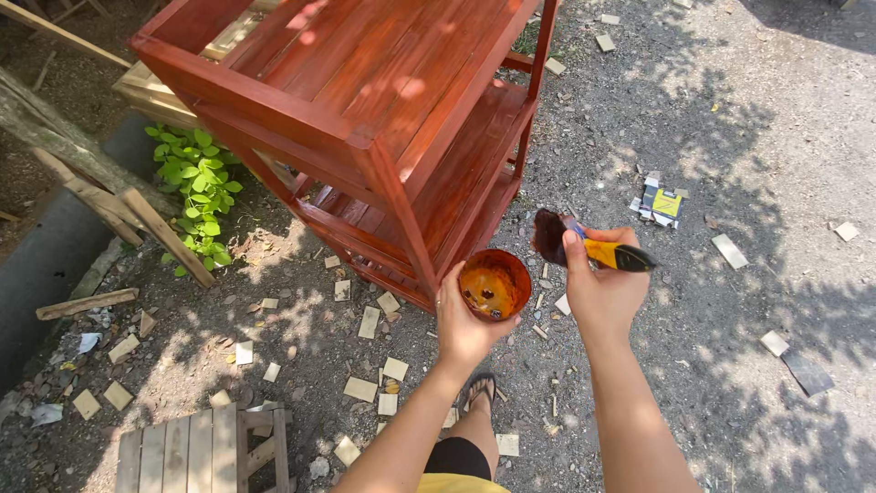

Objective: The person applies reddish-brown stain to a wooden shelving unit using a brush and a small container. They repeatedly dip the brush into the container and coat the slats and frame of the unit, moving around the piece to reach different sections.

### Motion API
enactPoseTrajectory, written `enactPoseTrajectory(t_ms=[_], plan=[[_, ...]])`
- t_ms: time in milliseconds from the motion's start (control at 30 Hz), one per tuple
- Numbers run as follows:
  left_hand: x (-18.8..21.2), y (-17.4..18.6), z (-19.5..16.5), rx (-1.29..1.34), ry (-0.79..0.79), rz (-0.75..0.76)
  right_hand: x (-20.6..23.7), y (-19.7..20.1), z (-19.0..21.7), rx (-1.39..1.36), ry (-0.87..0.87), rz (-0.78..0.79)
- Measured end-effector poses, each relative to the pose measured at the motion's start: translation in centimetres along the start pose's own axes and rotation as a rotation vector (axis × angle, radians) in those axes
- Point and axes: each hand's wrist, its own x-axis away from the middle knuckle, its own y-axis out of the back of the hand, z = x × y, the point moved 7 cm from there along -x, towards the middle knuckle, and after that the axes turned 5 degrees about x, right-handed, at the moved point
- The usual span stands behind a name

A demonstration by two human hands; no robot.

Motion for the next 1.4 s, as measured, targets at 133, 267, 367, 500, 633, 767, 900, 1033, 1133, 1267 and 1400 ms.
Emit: enactPoseTrajectory(t_ms=[133, 267, 367, 500, 633, 767, 900, 1033, 1133, 1267, 1400], plan=[[-3.8, -3.3, 1.1, -0.059, -0.02, -0.021, -6.4, -0.9, -2.5, 0.126, -0.089, 0.043], [-9.6, -7.7, 2.4, -0.042, 0.008, -0.02, -14.3, -2.3, -3.9, 0.184, 0.088, 0.045], [-14.0, -11.1, 2.4, 0.018, 0.063, -0.063, -19.9, -3.5, -5.8, 0.147, 0.078, 0.111], [-19.9, -15.6, 1.0, -0.056, 0.023, -0.091, -26.8, -5.6, -8.1, -0.005, 0.109, 0.142], [-23.9, -19.5, -0.1, -0.088, 0.024, -0.105, -32.6, -7.9, -11.0, -0.307, 0.043, 0.196], [-28.0, -23.7, 0.3, -0.139, 0.138, -0.12, -38.2, -11.1, -13.7, -0.355, -0.092, 0.253], [-29.9, -26.9, 0.7, -0.165, 0.234, -0.303, -43.0, -14.8, -16.9, -0.503, -0.407, 0.359], [-32.5, -27.6, 0.3, -0.236, 0.271, -0.549, -46.3, -19.9, -19.7, -0.567, -0.703, 0.55], [-31.8, -27.9, -0.2, -0.26, 0.395, -0.686, -45.5, -24.4, -21.1, -0.671, -0.803, 0.768], [-32.5, -26.6, 0.9, -0.259, 0.537, -0.832, -41.3, -29.8, -23.0, -0.599, -0.924, 1.069], [-32.7, -24.9, 2.5, -0.298, 0.535, -0.958, -39.0, -33.9, -23.8, -0.562, -0.988, 1.236]])
